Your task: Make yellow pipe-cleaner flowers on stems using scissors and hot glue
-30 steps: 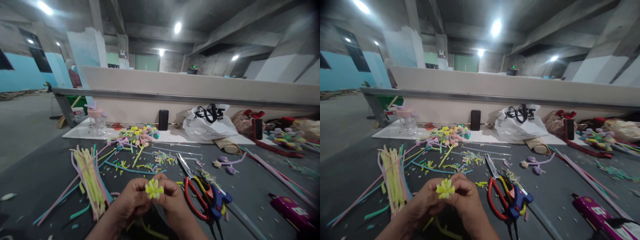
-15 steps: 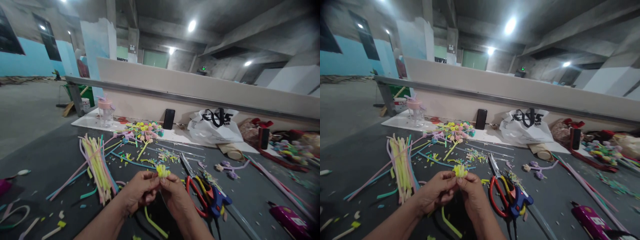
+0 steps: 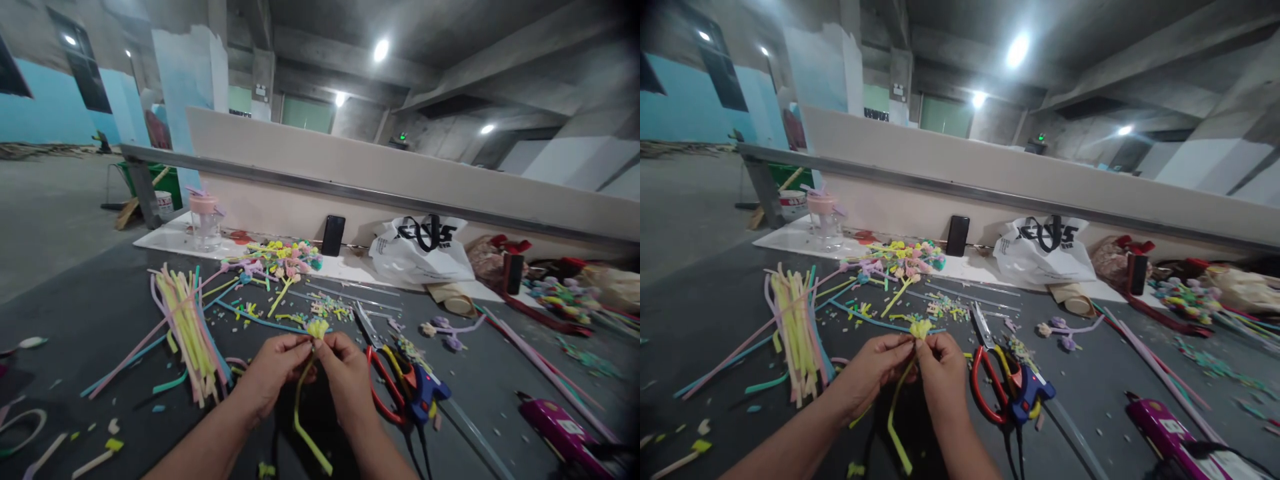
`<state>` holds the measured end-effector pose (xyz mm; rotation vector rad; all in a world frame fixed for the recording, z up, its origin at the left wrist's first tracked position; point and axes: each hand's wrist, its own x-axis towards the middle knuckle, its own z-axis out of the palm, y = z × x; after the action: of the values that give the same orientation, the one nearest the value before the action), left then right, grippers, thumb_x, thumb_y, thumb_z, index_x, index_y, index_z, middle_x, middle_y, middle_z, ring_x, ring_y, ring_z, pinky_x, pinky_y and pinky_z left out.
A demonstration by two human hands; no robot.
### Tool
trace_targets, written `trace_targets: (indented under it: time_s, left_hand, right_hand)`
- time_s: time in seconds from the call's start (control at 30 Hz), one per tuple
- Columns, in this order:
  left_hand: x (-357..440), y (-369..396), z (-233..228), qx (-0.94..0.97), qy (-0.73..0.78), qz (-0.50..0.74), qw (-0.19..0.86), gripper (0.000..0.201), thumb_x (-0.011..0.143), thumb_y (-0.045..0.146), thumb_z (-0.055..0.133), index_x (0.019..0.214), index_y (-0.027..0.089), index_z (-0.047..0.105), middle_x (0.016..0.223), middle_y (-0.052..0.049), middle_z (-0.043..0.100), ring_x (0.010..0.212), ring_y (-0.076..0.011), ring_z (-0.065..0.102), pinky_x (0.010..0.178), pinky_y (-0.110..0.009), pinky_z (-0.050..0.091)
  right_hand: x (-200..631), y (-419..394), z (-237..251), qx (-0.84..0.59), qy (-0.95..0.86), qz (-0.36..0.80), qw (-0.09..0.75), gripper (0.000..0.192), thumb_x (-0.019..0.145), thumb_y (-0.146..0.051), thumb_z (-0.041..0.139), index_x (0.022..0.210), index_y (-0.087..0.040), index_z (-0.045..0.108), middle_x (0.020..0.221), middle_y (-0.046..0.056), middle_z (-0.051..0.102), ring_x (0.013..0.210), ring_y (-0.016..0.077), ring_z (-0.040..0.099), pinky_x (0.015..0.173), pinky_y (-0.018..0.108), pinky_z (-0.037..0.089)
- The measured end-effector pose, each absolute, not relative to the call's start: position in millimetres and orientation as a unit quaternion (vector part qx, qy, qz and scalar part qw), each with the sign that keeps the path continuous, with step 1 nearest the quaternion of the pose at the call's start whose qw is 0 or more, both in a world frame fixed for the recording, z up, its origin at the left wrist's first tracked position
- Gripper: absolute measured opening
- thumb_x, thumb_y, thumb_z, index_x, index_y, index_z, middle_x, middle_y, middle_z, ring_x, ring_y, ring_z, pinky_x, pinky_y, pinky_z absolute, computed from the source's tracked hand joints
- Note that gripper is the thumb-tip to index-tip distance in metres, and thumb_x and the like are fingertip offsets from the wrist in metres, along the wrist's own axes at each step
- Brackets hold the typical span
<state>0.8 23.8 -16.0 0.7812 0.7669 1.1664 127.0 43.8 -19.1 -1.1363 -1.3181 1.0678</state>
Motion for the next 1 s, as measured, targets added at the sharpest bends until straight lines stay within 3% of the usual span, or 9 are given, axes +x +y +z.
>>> trace_targets:
  time_s: [0.37,0.67,0.87,1.0]
  left_hand:
    - [-2.8,23.9,-14.1,0.353,0.384,0.514,0.681,0.04,0.064,0.046,0.068,0.086,0.012,0.069,0.073,-0.006,0.065,0.061,-0.0134,0.057,0.061,-0.029,0.049]
    - [-2.8,21.0,-9.3,0.377,0.368,0.484,0.699,0.04,0.069,0.047,0.063,0.089,0.012,0.068,0.068,-0.004,0.061,0.059,-0.0116,0.054,0.058,-0.025,0.046]
    - [-2.2,20.6,-9.1,0.381,0.362,0.473,0.707,0.042,0.07,0.048,0.061,0.094,0.014,0.067,0.075,-0.007,0.064,0.064,-0.0141,0.056,0.057,-0.024,0.045]
    - [-2.1,20.9,-8.6,0.382,0.326,0.501,0.705,0.032,0.07,0.038,0.064,0.088,0.012,0.068,0.076,-0.007,0.065,0.067,-0.0144,0.056,0.064,-0.025,0.045]
  right_hand:
    - [127.6,46.5,-19.0,-0.437,-0.614,0.427,0.501,0.03,0.074,-0.037,0.06,0.053,-0.018,0.052,0.06,-0.002,0.044,0.062,0.013,0.041,0.058,0.023,0.034]
    - [127.9,43.9,-6.1,-0.377,-0.47,0.659,0.45,0.027,0.061,-0.035,0.074,0.052,-0.015,0.058,0.047,-0.004,0.048,0.046,0.0083,0.039,0.049,0.021,0.032]
    - [131.1,45.3,-6.0,-0.376,-0.425,0.697,0.438,0.022,0.057,-0.03,0.077,0.055,-0.013,0.062,0.046,-0.005,0.047,0.045,0.0068,0.035,0.047,0.02,0.027]
    - [130.5,44.8,-6.3,-0.35,-0.397,0.733,0.428,0.024,0.054,-0.03,0.079,0.053,-0.013,0.063,0.045,-0.005,0.047,0.044,0.006,0.035,0.046,0.02,0.027]
